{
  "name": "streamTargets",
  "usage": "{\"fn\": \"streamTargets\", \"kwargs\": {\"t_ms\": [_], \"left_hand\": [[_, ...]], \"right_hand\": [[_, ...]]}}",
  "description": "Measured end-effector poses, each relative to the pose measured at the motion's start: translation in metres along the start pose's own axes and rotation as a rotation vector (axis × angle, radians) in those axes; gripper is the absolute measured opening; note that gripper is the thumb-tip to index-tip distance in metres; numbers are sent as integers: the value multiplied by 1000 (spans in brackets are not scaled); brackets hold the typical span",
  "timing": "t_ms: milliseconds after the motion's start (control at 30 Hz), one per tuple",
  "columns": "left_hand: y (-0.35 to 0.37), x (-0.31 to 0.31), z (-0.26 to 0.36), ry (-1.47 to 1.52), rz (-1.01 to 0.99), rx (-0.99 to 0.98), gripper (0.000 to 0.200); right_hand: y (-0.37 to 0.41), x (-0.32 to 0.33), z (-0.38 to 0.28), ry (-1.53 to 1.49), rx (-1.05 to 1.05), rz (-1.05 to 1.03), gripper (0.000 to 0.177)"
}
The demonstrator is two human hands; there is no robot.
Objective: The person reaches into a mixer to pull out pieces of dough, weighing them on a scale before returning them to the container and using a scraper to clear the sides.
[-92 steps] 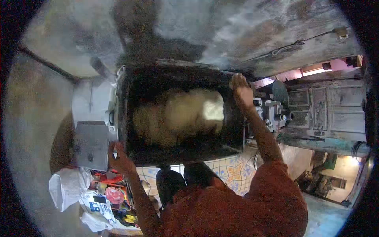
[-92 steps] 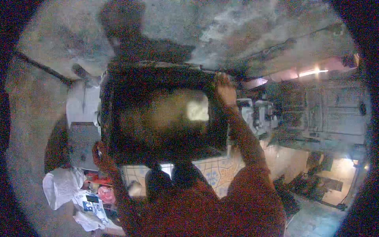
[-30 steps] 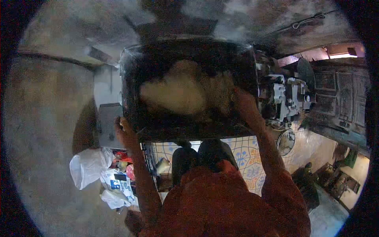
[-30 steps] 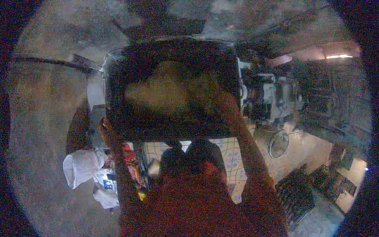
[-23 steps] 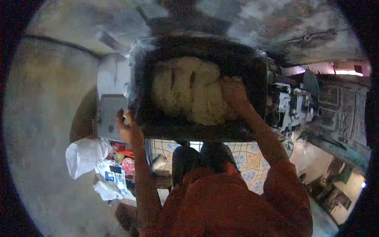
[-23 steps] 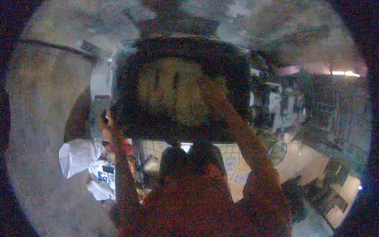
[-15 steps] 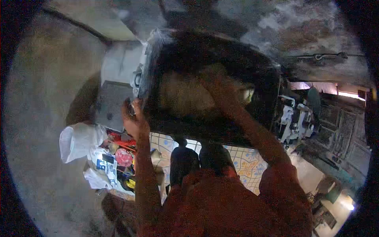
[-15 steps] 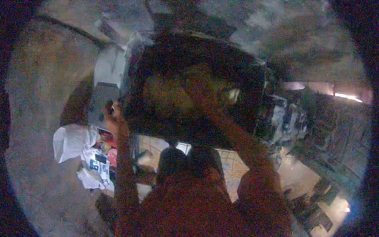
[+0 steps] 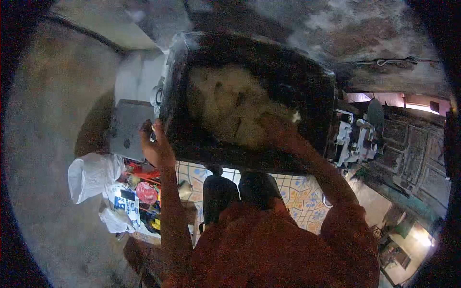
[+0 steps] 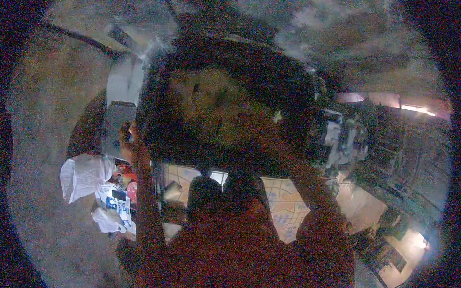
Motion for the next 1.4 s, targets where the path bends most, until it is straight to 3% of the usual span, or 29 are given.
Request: {"fn": "streamTargets", "kwargs": {"t_ms": [67, 167, 233, 333, 500, 600, 700, 767, 800, 867, 933, 1000, 1100, 1200, 1267, 1400], "left_hand": [[1, 2, 3, 54, 21, 50, 48], [3, 3, 3, 88, 26, 71, 48], [2, 3, 2, 100, 15, 73, 49], [1, 0, -5, 114, 6, 68, 50], [5, 3, -1, 46, 30, 156, 45], [5, 6, 4, 89, 131, 13, 41], [6, 9, 11, -44, 255, -370, 46], [23, 9, 64, -174, -53, -444, 57], [37, 16, 104, -71, -329, -434, 64], [85, -2, 154, 152, -533, -571, 73], [132, -39, 182, 314, -513, -740, 77], [144, -50, 210, 489, -554, -650, 77], [144, -52, 238, 671, -562, -514, 72], [148, -58, 249, 486, -631, -583, 58], [149, -64, 241, 475, -678, -517, 48], [152, -67, 234, 497, -643, -604, 37]], "right_hand": [[-17, -24, -29, -4, 182, 46, 51], [-44, -65, -57, -125, 144, -230, 52], [-58, -59, -63, -123, 151, -330, 52], [-75, -29, -51, -11, 96, -309, 55], [-53, 46, 4, -208, -320, -163, 64], [-26, 76, 22, -214, -390, 28, 64], [13, 52, 86, 99, -237, 362, 62], [8, 81, 71, -93, -391, 346, 60], [6, 96, 57, -195, -466, 330, 59], [-3, 111, 29, -172, -474, 277, 56], [-12, 129, 2, -339, -545, 254, 52], [-12, 150, -16, -693, -681, 249, 48], [-8, 179, -9, -395, -591, 344, 48], [3, 191, -12, -512, -524, 378, 60], [12, 188, -13, -651, -519, 381, 72], [20, 187, -29, -409, -446, 548, 91]]}}
Point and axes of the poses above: each hand's wrist, its own y-axis away from the middle knuckle, its own x-axis out of the back of the hand, z = x × y, the point moved 6 cm from there along -y, towards the middle knuckle, and after that the axes turned 15 degrees about z, right-handed, at the moved point
